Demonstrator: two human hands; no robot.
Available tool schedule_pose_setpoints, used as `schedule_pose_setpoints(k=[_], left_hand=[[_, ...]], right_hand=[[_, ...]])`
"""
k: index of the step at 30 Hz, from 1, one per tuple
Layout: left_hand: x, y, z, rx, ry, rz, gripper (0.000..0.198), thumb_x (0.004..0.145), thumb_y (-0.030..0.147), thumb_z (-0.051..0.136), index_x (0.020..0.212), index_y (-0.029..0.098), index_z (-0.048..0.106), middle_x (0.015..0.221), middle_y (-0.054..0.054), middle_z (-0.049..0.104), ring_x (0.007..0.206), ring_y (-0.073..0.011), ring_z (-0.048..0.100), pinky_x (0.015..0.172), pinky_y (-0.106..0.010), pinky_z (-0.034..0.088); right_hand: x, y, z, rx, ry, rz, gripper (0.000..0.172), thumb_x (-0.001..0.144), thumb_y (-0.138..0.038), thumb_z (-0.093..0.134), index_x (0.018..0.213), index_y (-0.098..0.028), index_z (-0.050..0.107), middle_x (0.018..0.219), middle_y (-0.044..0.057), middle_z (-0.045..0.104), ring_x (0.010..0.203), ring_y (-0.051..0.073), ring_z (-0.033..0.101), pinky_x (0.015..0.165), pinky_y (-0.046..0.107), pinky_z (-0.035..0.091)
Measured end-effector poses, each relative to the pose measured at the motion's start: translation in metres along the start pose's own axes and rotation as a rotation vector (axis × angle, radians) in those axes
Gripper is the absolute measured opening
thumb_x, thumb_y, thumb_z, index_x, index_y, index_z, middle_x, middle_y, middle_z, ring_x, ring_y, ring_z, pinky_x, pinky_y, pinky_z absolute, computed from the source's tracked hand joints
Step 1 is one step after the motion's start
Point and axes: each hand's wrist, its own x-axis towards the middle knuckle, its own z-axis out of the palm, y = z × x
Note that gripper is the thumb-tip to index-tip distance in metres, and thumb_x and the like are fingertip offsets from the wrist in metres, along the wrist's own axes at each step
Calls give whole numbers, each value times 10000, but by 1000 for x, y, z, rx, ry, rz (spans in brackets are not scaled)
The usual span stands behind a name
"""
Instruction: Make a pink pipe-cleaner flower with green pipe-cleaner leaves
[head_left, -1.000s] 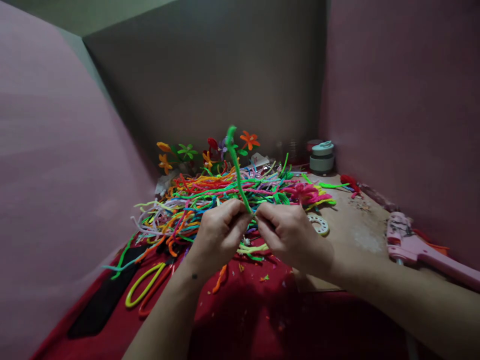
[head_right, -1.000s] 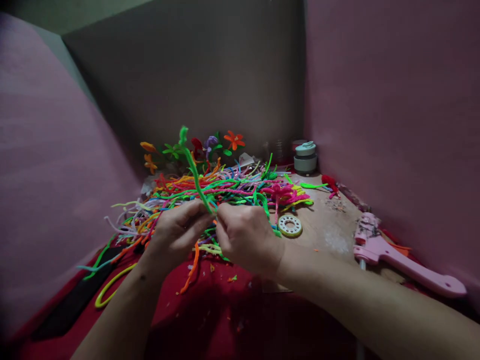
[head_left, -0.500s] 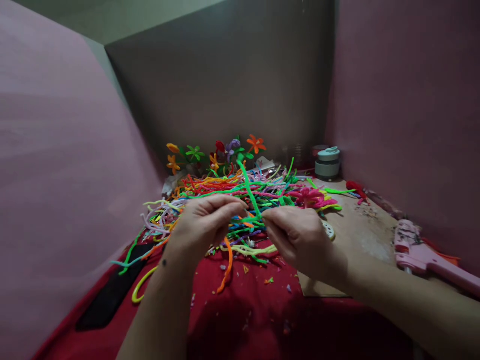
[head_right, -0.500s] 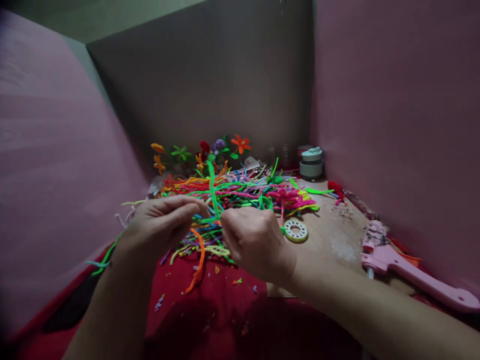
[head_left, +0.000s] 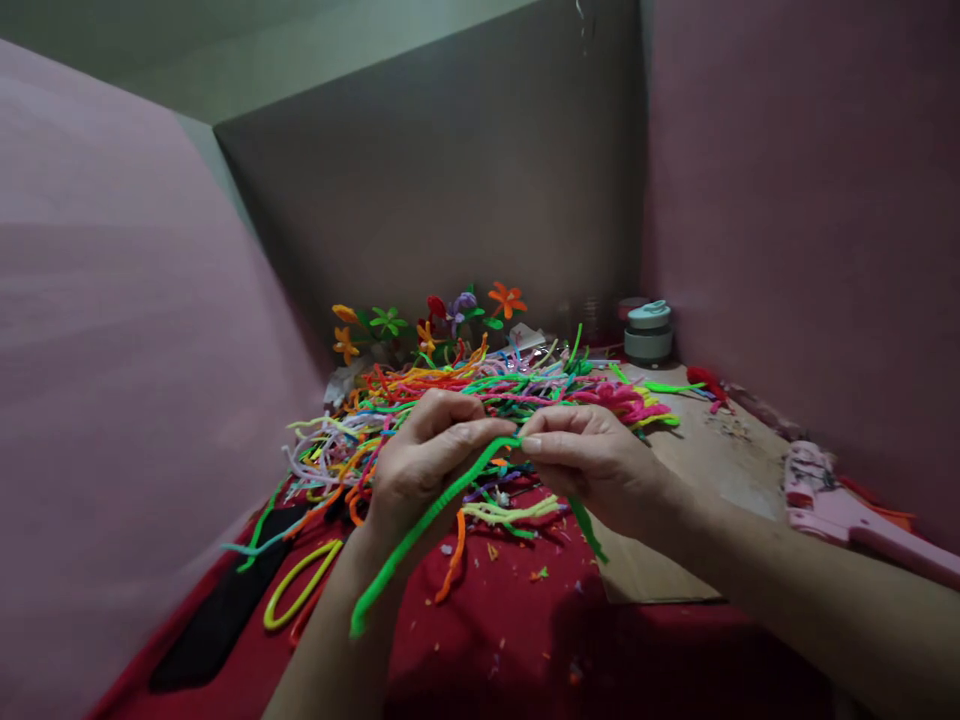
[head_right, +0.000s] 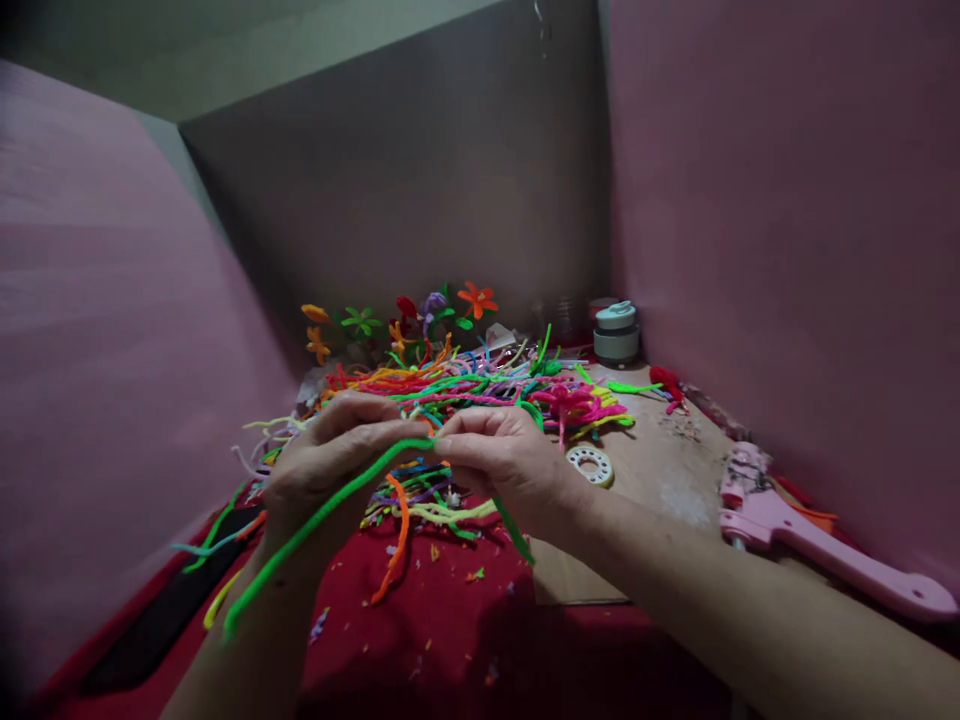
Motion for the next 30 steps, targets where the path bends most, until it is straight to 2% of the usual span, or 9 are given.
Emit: schedule_pose_setpoints(k=[4, 6, 9, 12, 14, 15, 21, 26, 30], left_hand=[[4, 3, -4, 141, -151, 135, 99, 764, 211, 599, 793, 233, 691, 778, -35, 616, 742, -149, 526, 679, -268, 430], [5, 3, -3, 67, -227, 75, 97, 782, 216, 567, 756, 204, 660, 769, -38, 605, 732, -148, 513, 681, -268, 417], [3, 4, 6, -128, -247, -234, 158, 784, 233, 544, 642, 177, 585, 663, -9, 534, 649, -131, 481, 614, -248, 389], [-2, 2, 19, -395, -212, -593, 207, 743, 216, 560, 554, 164, 494, 564, 26, 426, 554, -100, 398, 532, -226, 339], [-4, 0, 24, -556, -224, -705, 190, 729, 206, 557, 560, 158, 485, 563, 31, 407, 545, -90, 372, 524, -220, 324], [-3, -1, 25, -584, -226, -715, 178, 730, 208, 556, 571, 155, 495, 568, 30, 409, 550, -88, 370, 529, -218, 323], [0, 1, 24, -522, -161, -668, 206, 756, 262, 564, 595, 152, 497, 561, 39, 388, 538, -76, 338, 506, -210, 284], [-1, 4, 27, -540, -16, -632, 262, 771, 281, 557, 560, 151, 474, 557, 37, 403, 549, -75, 357, 537, -203, 311], [-1, 5, 24, -577, -1, -702, 272, 771, 269, 546, 536, 147, 483, 522, 34, 418, 521, -76, 366, 514, -203, 308]], right_hand=[[-1, 0, 2, -77, 1, 23, 140, 708, -222, 567, 591, -155, 530, 417, -79, 349, 390, 46, 246, 397, 208, 173], [-3, 0, 4, -182, 17, 2, 151, 717, -227, 553, 586, -157, 524, 438, -72, 356, 407, 52, 261, 404, 210, 193], [-7, 4, 6, -530, 92, -139, 185, 760, -209, 494, 580, -165, 501, 488, -50, 373, 455, 70, 309, 442, 221, 248], [-11, 12, 7, -1014, 157, -441, 198, 781, -179, 452, 585, -165, 482, 536, -22, 409, 511, 93, 369, 509, 252, 285], [-13, 16, 6, -1206, 160, -576, 191, 787, -167, 441, 600, -163, 479, 553, -8, 432, 528, 103, 392, 530, 265, 289], [-13, 17, 5, -1236, 161, -590, 191, 795, -164, 433, 610, -163, 480, 557, -4, 440, 530, 104, 399, 531, 265, 291], [-10, 16, 4, -1093, 174, -442, 229, 838, -228, 452, 617, -170, 473, 537, -28, 427, 491, 83, 373, 500, 246, 272], [-8, 15, 7, -861, 153, -281, 255, 816, -234, 471, 570, -167, 471, 535, -38, 372, 511, 79, 335, 490, 233, 268], [-10, 15, 12, -741, 95, -192, 222, 788, -178, 470, 568, -156, 490, 533, -46, 356, 512, 67, 314, 480, 215, 263]])
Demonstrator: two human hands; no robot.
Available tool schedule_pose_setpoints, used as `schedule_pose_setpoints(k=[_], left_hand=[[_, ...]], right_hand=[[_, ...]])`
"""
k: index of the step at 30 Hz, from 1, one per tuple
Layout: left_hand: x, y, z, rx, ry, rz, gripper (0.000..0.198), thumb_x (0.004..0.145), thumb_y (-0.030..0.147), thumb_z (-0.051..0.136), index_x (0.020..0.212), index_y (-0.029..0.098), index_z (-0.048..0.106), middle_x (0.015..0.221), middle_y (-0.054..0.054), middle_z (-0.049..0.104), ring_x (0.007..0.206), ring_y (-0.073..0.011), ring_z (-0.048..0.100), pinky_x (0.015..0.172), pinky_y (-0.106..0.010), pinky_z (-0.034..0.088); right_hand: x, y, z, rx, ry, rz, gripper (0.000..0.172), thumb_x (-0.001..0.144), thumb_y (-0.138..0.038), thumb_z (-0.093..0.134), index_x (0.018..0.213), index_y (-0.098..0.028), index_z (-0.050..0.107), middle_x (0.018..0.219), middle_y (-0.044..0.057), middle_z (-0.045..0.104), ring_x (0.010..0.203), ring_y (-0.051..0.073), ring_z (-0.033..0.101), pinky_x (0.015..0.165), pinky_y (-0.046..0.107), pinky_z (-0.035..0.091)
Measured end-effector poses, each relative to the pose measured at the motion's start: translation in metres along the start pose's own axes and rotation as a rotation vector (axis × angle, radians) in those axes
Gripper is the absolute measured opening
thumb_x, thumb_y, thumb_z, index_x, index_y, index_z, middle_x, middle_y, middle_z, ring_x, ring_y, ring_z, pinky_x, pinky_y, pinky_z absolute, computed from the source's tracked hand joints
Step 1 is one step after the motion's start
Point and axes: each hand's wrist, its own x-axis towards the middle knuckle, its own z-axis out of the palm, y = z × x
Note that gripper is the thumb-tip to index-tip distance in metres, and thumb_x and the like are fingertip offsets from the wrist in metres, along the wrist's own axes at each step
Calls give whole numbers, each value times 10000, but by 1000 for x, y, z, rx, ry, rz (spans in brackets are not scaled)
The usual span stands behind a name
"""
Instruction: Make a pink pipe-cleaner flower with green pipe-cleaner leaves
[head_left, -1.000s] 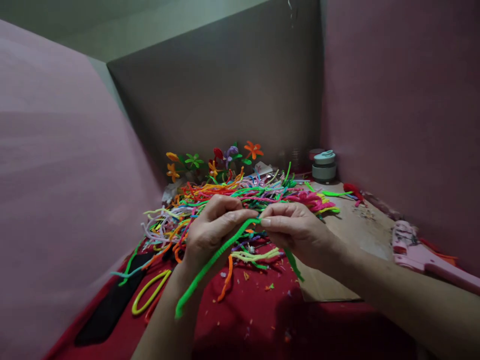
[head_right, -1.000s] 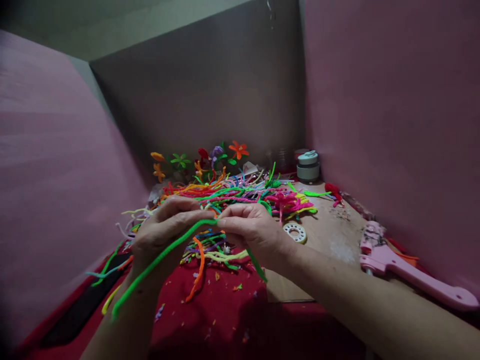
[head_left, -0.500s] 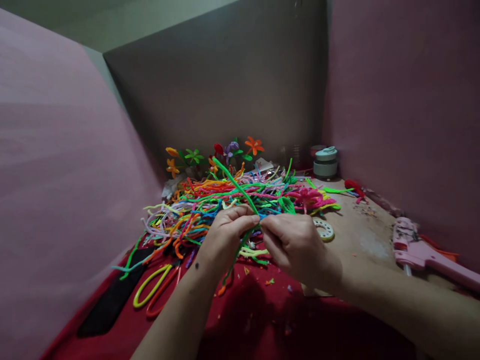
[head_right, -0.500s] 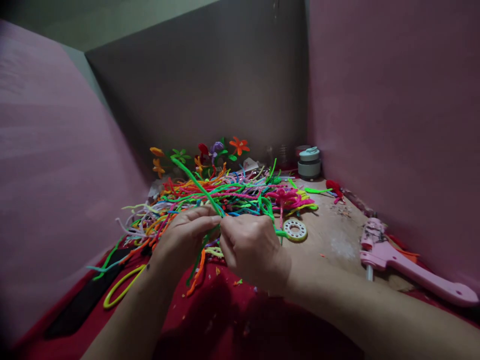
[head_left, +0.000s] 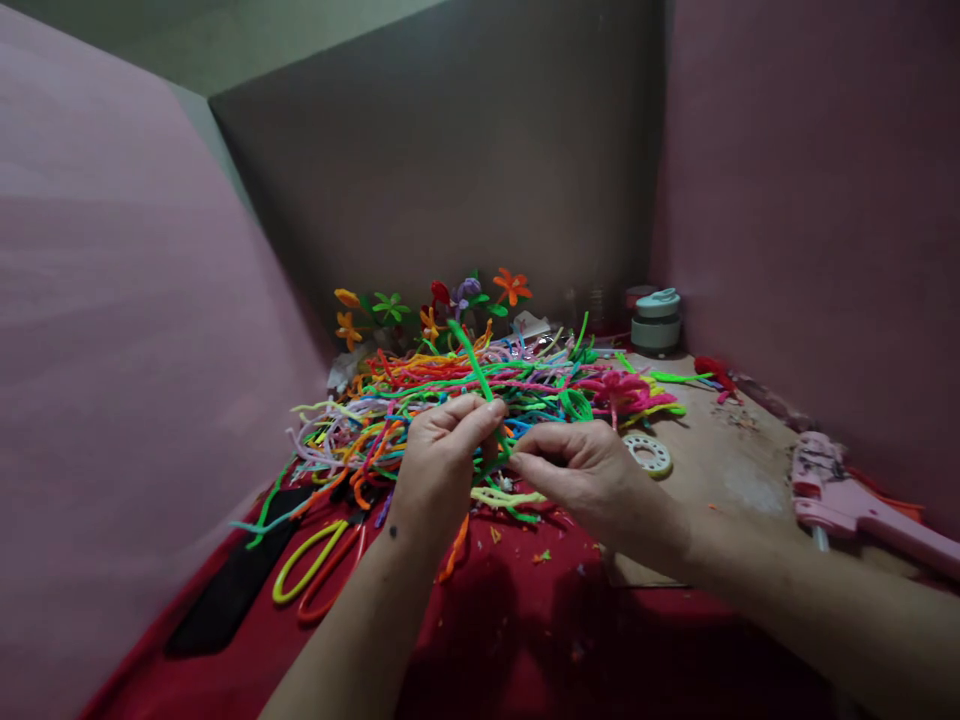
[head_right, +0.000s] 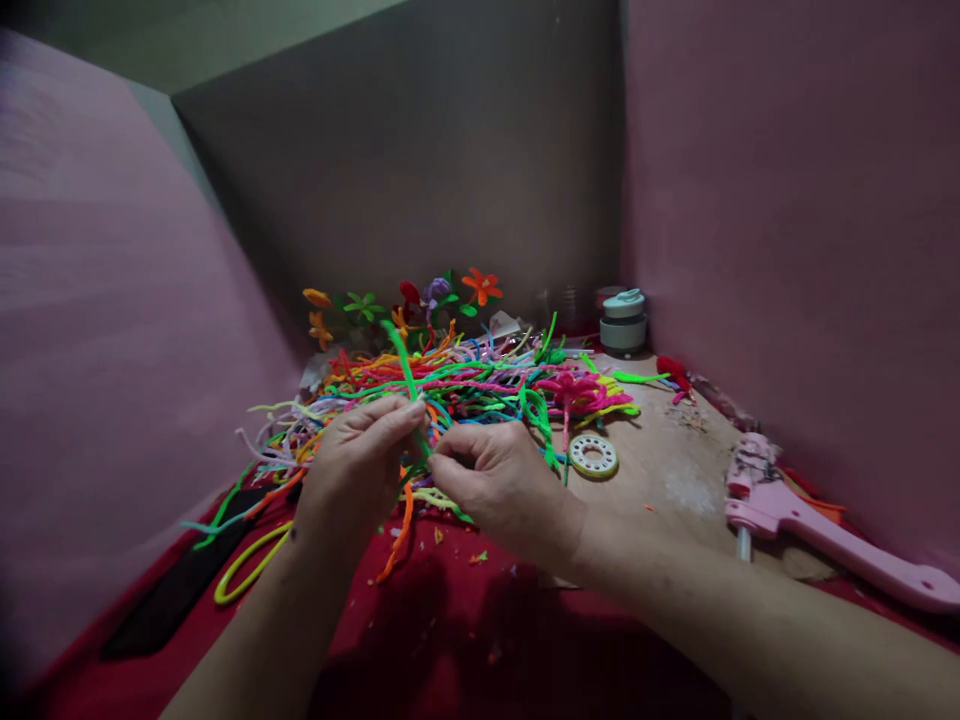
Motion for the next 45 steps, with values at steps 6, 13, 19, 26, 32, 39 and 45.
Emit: schedule_pose_setpoints(k=[6, 13, 19, 26, 32, 39, 45], left_hand=[[3, 4, -5, 130, -51, 10, 305, 786, 323, 538, 544, 144, 487, 527, 34, 431, 518, -73, 378, 509, -203, 311], [6, 5, -12, 311, -186, 9, 183, 741, 250, 591, 613, 140, 521, 568, 42, 444, 547, -71, 380, 510, -198, 313], [7, 4, -12, 335, -183, -62, 217, 770, 311, 547, 637, 140, 544, 562, 26, 485, 527, -86, 417, 503, -213, 334], [-2, -5, 0, 787, -9, 438, 158, 805, 178, 481, 678, 149, 571, 685, -21, 547, 664, -118, 492, 638, -236, 365], [0, -5, -2, 850, -50, 307, 195, 815, 203, 440, 622, 173, 450, 610, 10, 450, 581, -113, 408, 554, -238, 314], [8, 3, -15, 539, -217, 27, 250, 797, 303, 493, 597, 166, 431, 536, 51, 387, 500, -75, 337, 478, -207, 286], [12, 1, -22, 440, -249, -25, 212, 760, 293, 538, 618, 151, 471, 541, 53, 397, 504, -67, 352, 466, -200, 281]], right_hand=[[0, 0, 2, 176, -40, 118, 221, 768, -194, 503, 553, -149, 482, 508, -57, 356, 491, 57, 307, 457, 201, 255], [7, 5, -2, 419, 56, 210, 225, 773, -215, 498, 558, -155, 472, 475, -65, 376, 434, 48, 302, 410, 190, 238], [8, 3, -3, 456, -10, 266, 197, 775, -212, 496, 593, -143, 524, 489, -17, 545, 396, 44, 360, 393, 181, 264], [12, 4, -2, 530, 39, 339, 231, 747, -289, 555, 570, -149, 506, 460, -21, 555, 349, 37, 374, 352, 169, 261], [12, 6, -1, 499, -16, 328, 222, 749, -256, 545, 561, -140, 533, 475, -16, 566, 360, 35, 397, 355, 165, 289], [14, 5, -5, 429, -59, 386, 203, 762, -213, 537, 574, -135, 534, 464, -10, 573, 334, 28, 411, 321, 145, 265], [14, 8, -5, 603, -188, 442, 106, 727, -193, 555, 647, -122, 558, 604, 39, 653, 407, 84, 555, 377, 186, 437]])
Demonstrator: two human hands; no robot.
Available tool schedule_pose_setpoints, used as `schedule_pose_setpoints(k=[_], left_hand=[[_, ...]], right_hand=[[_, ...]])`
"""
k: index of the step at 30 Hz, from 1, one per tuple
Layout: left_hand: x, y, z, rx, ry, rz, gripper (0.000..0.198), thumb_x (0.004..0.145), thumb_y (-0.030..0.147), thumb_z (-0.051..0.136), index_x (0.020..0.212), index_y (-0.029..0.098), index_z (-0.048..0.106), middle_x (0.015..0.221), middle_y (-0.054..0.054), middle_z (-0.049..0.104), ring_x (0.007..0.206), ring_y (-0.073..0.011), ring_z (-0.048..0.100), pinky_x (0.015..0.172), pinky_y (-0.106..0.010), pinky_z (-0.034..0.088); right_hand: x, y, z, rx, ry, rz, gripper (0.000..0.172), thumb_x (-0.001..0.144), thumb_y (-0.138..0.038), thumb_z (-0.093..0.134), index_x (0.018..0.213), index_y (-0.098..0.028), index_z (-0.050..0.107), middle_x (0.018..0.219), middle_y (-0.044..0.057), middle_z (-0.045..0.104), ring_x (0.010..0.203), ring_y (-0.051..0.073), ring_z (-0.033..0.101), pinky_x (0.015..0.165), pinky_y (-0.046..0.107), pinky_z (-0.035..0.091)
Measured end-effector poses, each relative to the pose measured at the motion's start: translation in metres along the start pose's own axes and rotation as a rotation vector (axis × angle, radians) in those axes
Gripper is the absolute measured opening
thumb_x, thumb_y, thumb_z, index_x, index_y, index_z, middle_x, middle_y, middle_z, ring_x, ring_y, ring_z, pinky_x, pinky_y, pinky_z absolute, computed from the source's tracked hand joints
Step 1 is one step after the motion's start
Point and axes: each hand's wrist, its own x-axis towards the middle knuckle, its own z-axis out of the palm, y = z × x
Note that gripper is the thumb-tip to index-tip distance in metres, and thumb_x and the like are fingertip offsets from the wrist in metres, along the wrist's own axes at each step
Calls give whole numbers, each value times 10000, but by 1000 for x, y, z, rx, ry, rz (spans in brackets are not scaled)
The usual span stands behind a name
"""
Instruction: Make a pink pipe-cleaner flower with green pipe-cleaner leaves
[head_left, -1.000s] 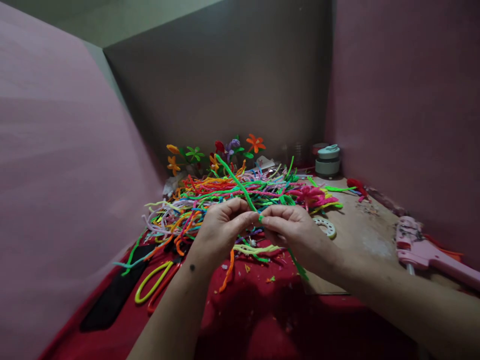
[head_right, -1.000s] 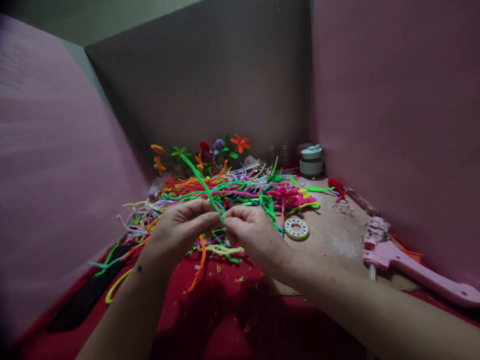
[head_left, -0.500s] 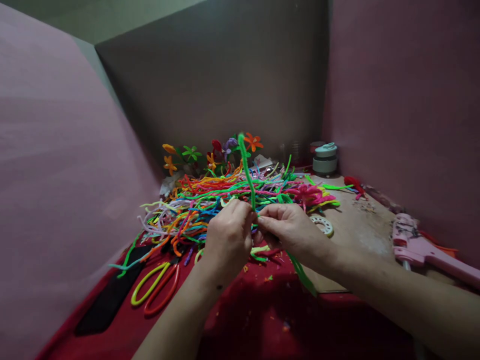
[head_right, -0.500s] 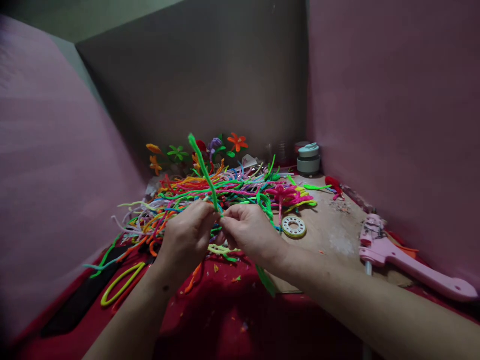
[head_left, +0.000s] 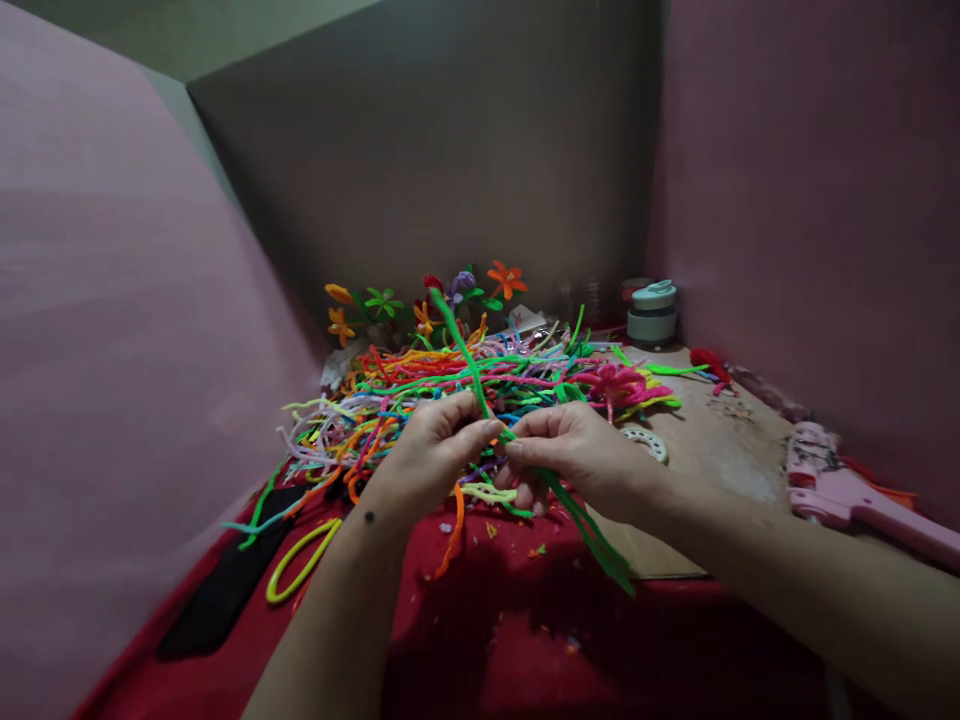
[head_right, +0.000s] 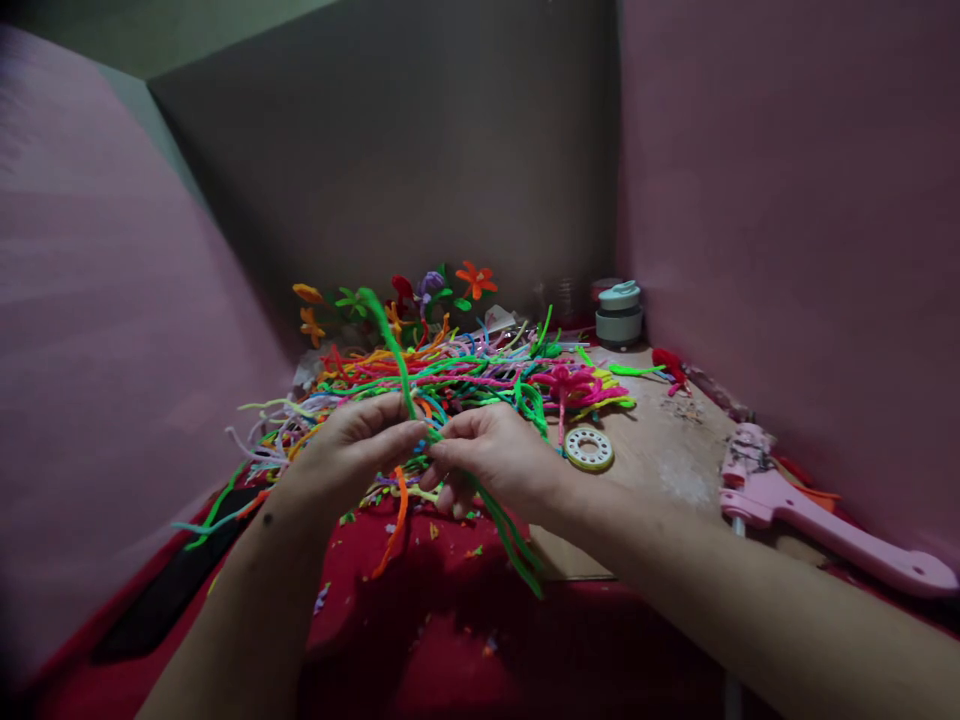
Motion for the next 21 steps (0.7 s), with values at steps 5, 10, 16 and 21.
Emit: schedule_pose_setpoints(k=[5, 10, 16, 21], left_hand=[[2, -3, -14, -67, -17, -87, 162, 757, 278, 528, 665, 148, 499, 535, 44, 469, 448, -60, 386, 431, -193, 286], [3, -7, -33, 28, -105, -158, 186, 720, 266, 562, 605, 149, 476, 471, 59, 420, 397, -40, 326, 388, -177, 234], [3, -7, -29, 48, -160, -208, 245, 717, 297, 560, 551, 159, 444, 430, 49, 445, 365, -45, 318, 368, -184, 224], [6, -9, -7, -20, -231, -182, 271, 703, 293, 574, 529, 165, 410, 416, 61, 414, 355, -43, 328, 360, -180, 221]], right_hand=[[3, 9, -2, 125, -127, 136, 63, 695, -128, 536, 652, -95, 568, 641, 87, 669, 459, 133, 613, 449, 246, 512], [3, 9, -2, 95, -163, 202, 71, 683, -96, 551, 649, -67, 607, 590, 88, 652, 450, 114, 596, 449, 208, 492], [4, 12, 0, 90, -147, 185, 133, 752, -141, 516, 676, -87, 610, 623, 60, 636, 433, 74, 547, 424, 183, 447], [6, 14, 1, 134, -30, 147, 137, 777, -205, 545, 687, -108, 578, 592, 23, 586, 398, 55, 472, 354, 166, 366]])
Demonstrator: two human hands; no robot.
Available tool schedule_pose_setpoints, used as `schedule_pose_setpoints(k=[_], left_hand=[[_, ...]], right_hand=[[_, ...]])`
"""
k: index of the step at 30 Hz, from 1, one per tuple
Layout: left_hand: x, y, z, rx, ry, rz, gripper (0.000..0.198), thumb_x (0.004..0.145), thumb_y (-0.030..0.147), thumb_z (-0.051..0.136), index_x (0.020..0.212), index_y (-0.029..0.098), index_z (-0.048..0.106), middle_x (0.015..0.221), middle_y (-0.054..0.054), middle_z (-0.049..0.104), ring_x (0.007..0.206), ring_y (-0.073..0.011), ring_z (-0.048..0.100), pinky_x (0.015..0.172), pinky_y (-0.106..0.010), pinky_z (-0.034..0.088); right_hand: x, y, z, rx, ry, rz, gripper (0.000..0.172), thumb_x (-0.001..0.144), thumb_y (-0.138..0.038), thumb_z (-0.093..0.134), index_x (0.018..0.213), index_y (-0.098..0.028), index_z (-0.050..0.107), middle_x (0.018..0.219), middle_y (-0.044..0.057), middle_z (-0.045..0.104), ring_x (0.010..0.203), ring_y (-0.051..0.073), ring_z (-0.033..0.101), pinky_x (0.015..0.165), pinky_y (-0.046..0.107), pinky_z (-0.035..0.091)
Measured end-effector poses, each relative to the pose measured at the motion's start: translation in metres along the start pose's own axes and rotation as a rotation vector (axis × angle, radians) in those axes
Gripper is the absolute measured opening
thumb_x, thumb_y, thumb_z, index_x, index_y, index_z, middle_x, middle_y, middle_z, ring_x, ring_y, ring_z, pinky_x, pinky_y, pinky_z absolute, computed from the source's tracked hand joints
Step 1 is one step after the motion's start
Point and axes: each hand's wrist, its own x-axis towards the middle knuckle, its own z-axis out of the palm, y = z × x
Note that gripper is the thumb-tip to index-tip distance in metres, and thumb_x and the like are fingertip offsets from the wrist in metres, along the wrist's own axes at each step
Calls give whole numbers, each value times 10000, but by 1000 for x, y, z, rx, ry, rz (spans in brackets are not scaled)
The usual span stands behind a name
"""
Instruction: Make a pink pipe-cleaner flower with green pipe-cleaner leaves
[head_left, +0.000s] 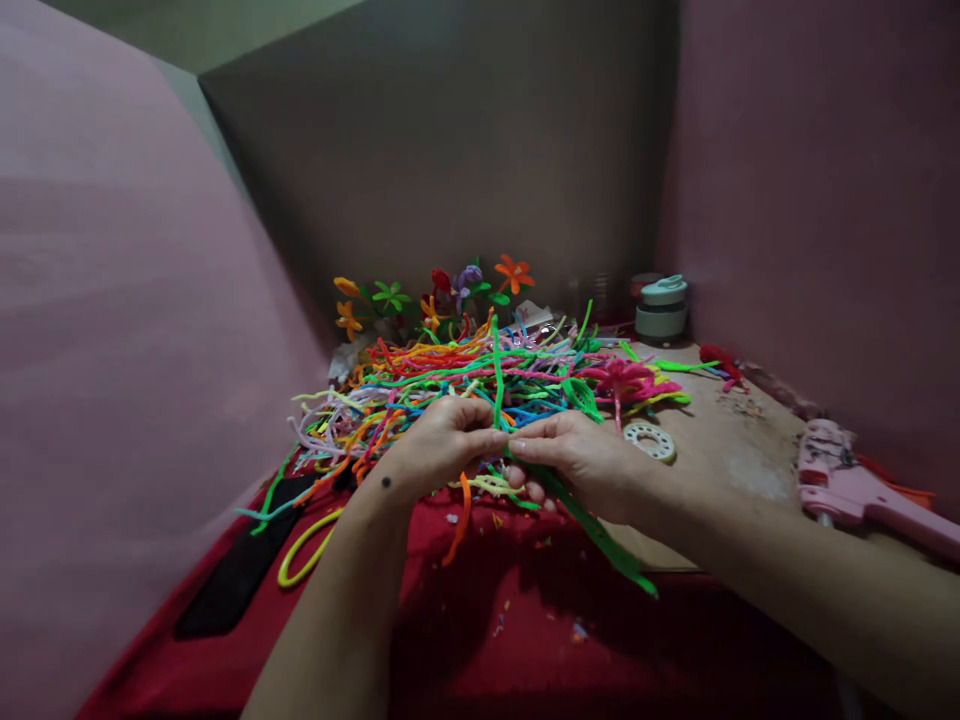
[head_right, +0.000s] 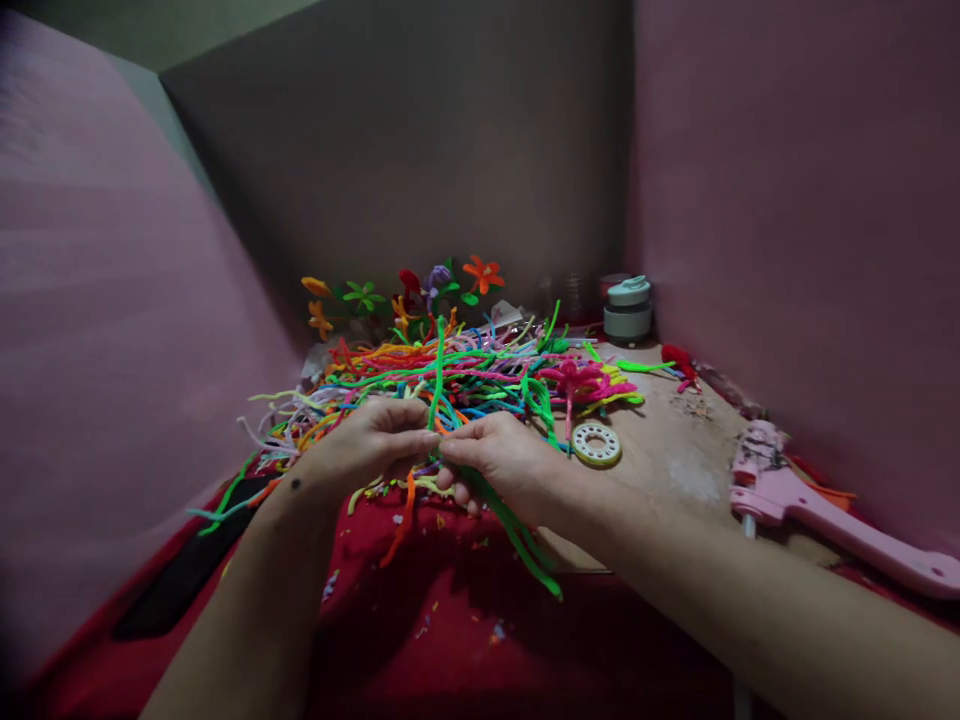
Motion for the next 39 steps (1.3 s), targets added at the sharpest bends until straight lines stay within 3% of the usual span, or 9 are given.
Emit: schedule_pose_setpoints(k=[4, 9, 14, 22, 29, 32, 34, 37, 39], left_hand=[[1, -1, 2, -63, -5, 33, 268, 715, 315, 576, 548, 160, 435, 432, 58, 420, 365, -46, 337, 367, -186, 236], [-3, 4, -1, -32, -2, 75, 262, 724, 306, 573, 555, 154, 445, 445, 54, 422, 392, -48, 344, 387, -183, 245], [-3, 6, 2, 2, 34, 149, 253, 726, 299, 571, 560, 154, 448, 463, 54, 410, 430, -55, 352, 414, -189, 258], [-4, 4, -7, 228, 133, 171, 195, 746, 284, 515, 604, 156, 478, 501, 50, 413, 447, -62, 342, 418, -195, 249], [-4, -6, -26, 221, 216, 106, 218, 732, 292, 532, 583, 164, 436, 493, 62, 368, 422, -47, 311, 391, -175, 229], [-5, -7, -30, 204, 192, 45, 266, 717, 296, 555, 533, 163, 416, 446, 67, 359, 389, -41, 296, 372, -173, 209], [-6, -5, -31, 187, 168, 3, 289, 710, 301, 566, 505, 160, 418, 417, 64, 371, 367, -41, 299, 361, -176, 206], [-10, 1, -26, 116, 84, -6, 295, 703, 304, 581, 494, 159, 431, 408, 54, 399, 356, -45, 327, 358, -180, 234], [-13, 4, -20, 67, -18, 15, 272, 704, 302, 585, 513, 159, 455, 420, 55, 405, 360, -49, 347, 358, -181, 254]], right_hand=[[2, 0, -6, 211, 18, 104, 113, 770, -188, 541, 703, -103, 572, 543, -3, 533, 378, 23, 394, 330, 125, 244], [4, 3, -8, 388, -24, 168, 52, 688, -94, 558, 637, -104, 554, 492, -20, 501, 368, 13, 361, 353, 122, 233], [3, 3, -1, 307, 130, 116, 83, 663, -95, 580, 587, -112, 551, 445, -28, 496, 353, 14, 353, 334, 123, 212], [2, 4, -4, 63, -7, 96, 61, 685, -148, 620, 656, -94, 620, 548, 21, 592, 405, 70, 500, 359, 173, 387], [0, 9, 0, -115, 0, 125, 190, 683, -208, 654, 532, -120, 580, 429, -28, 511, 325, 34, 370, 313, 164, 259], [-2, 7, 2, -438, 56, 43, 230, 702, -223, 633, 497, -135, 576, 375, -41, 448, 313, 36, 300, 332, 196, 200], [-4, 4, 2, -753, 95, -98, 276, 761, -250, 575, 507, -143, 595, 402, -21, 466, 352, 57, 336, 372, 214, 241], [-9, -2, 2, -1169, 266, -591, 241, 842, -241, 475, 759, -139, 676, 669, 61, 613, 598, 140, 505, 547, 268, 387], [-12, -6, 1, -1337, 342, -932, 250, 858, -179, 446, 1016, -144, 637, 933, 104, 632, 836, 190, 518, 729, 329, 412]])
